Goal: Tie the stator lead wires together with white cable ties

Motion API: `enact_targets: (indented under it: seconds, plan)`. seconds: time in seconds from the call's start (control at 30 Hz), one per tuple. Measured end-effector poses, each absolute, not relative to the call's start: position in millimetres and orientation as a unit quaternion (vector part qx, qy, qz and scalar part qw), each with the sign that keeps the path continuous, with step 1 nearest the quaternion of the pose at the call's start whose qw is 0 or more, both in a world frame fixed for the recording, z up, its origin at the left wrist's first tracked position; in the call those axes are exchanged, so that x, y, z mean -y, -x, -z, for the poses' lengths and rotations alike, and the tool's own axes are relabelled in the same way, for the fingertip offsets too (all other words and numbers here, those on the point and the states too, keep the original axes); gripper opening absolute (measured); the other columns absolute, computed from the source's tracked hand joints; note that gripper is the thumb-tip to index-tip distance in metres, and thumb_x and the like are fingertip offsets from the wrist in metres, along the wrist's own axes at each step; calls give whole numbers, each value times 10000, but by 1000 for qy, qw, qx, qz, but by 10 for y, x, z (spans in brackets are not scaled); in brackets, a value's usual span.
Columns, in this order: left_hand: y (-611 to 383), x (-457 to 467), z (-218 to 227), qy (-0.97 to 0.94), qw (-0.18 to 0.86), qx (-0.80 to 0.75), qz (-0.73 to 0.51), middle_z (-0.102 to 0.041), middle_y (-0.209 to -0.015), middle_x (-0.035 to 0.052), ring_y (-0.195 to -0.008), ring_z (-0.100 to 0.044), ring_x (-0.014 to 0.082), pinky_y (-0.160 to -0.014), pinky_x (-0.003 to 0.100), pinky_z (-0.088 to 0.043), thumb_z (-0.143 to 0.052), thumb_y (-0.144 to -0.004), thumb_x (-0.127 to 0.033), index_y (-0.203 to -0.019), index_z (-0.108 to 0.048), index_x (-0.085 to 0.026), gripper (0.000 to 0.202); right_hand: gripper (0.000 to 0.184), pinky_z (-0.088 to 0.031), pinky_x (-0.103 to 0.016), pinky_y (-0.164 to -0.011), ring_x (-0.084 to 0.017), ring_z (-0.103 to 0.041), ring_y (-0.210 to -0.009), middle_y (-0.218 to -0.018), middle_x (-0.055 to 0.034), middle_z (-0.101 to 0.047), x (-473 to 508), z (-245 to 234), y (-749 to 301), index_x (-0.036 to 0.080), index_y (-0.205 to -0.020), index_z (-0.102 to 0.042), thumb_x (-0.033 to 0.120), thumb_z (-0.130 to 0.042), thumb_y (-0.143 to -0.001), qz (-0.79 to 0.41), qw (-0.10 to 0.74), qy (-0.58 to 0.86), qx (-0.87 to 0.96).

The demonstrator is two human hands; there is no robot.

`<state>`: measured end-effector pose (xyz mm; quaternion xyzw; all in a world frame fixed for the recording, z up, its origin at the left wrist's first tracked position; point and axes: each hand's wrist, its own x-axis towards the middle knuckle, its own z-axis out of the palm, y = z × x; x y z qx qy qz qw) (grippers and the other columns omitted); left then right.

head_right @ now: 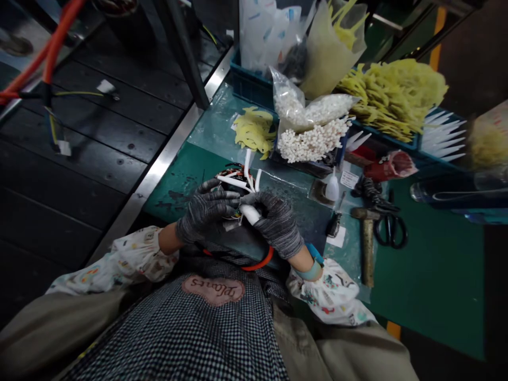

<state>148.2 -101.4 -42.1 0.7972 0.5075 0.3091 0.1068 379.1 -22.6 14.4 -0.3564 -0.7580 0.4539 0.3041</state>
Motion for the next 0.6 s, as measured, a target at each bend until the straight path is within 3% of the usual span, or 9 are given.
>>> enact_targets:
  seconds: [0.13, 0.23, 0.4, 0.53, 0.6]
  plan:
    - [-1499, 1044, 348, -793, 105, -515, -309, -904, -1319, 9, -1268, -844, 244, -1399, 550, -470, -659, -1143, -453, -1111, -856, -304, 248, 141, -733, -445, -932, -248, -864, -958, -1068, -39, -919, 255, -77, -3838, 298, -1102, -889, 310, -755, -1061, -435, 303, 306, 791]
    - [-1502, 1062, 315, -790, 113, -516, -310, -908, -1302, 2, -1281, -839, 235, -1420, 532, -447, -645, -1158, -435, -1224, -857, -300, 260, 165, -716, -444, -881, -265, -845, -960, -1085, -61, -910, 311, 13, -3888, 313, -1101, -900, 367, -746, -1079, -395, 281, 250, 838]
    - [-1485, 1047, 367, -794, 85, -489, -351, -910, -1273, 13, -1232, -848, 229, -1401, 514, -469, -650, -1148, -458, -1223, -856, -291, 275, 238, -705, -443, -904, -259, -803, -896, -966, -37, -865, 401, 107, -3960, 310, -1045, -887, 499, -757, -1110, -421, 257, 311, 813]
    - [-1498, 1049, 351, -786, 115, -500, -344, -906, -1271, 11, -1229, -844, 236, -1423, 525, -442, -634, -1144, -423, -1249, -857, -306, 273, 287, -715, -447, -951, -257, -840, -975, -996, -8, -890, 420, 83, -3975, 350, -1009, -875, 489, -669, -1152, -436, 241, 174, 850]
    - [-1518, 1052, 315, -783, 121, -494, -359, -901, -1268, 17, -1224, -839, 243, -1440, 540, -423, -633, -1145, -457, -1306, -843, -291, 312, 272, -720, -409, -886, -245, -848, -980, -1027, -10, -893, 398, 68, -3882, 348, -1048, -867, 485, -660, -1158, -435, 255, 140, 852]
